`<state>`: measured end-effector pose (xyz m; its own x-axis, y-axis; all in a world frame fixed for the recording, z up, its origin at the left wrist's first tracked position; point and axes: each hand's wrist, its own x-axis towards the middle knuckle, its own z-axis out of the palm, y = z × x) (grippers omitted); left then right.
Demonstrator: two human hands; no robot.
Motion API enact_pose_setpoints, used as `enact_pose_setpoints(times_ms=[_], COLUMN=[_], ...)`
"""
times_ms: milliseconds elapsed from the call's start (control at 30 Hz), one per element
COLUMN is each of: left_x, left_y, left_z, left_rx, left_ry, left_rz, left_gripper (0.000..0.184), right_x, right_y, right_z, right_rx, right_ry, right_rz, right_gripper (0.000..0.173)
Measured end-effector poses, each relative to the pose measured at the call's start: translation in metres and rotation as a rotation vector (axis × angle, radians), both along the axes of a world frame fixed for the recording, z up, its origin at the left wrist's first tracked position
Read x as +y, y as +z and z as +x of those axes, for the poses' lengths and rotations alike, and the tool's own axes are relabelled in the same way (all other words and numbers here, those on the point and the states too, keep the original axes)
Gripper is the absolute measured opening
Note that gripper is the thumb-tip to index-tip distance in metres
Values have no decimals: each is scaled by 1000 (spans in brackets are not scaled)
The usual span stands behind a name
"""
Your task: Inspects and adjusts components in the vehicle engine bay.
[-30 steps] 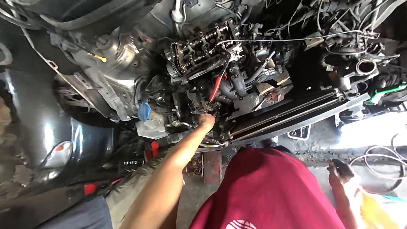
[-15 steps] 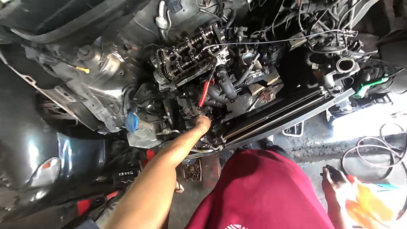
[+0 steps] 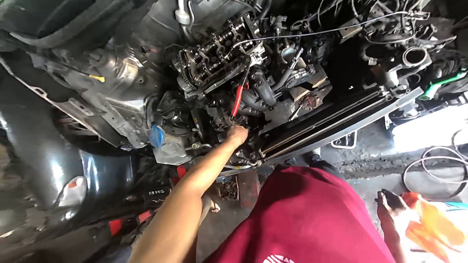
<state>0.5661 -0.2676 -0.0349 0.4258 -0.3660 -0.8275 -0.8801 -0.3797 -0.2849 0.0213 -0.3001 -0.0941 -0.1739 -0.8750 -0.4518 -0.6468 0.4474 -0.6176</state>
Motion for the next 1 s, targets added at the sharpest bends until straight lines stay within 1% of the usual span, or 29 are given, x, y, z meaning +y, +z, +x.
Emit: enact_pose_setpoints(times_ms=[33,100,167,200,300,333,433,533,633,733,800,1000], left_x=[6,19,28,32,37,37,37,33,25,16,10,-2], left_y=[2,2,0,-2,-5,-5,-6,-6,-8,-8,-10,-18], left_z=[4,11,14,14,10,10,10,8,5,-2,-6,-14], left_rx=[-11,-32,-39,-42,-57,-61,-74,-80,-83,-94,-110,-138], left_ry=[3,41,94,113,129,122,91,62,35,59,88,85], left_rz=[-23,-49,-43,-41,-23,-21,-12,21,33,59,78,122], left_gripper=[26,48,62,66,68,66,50,38,39,26,22,22], right_x=[-1,-5,-10,-13,-23,-26,-34,-35,-32,-24,-18,-6], right_y=[0,-3,-3,-5,-10,-10,-9,-8,-7,0,-1,0], right_z=[1,4,10,12,15,16,17,10,3,0,-3,-3], right_rx=[-1,-10,-20,-25,-24,-20,-16,-10,4,21,4,12], right_ry=[3,20,48,65,130,142,155,139,109,97,63,8], right_rz=[11,13,15,15,-1,-3,-10,-18,-21,-7,4,18], right_gripper=[30,29,29,29,29,29,29,30,30,30,30,29])
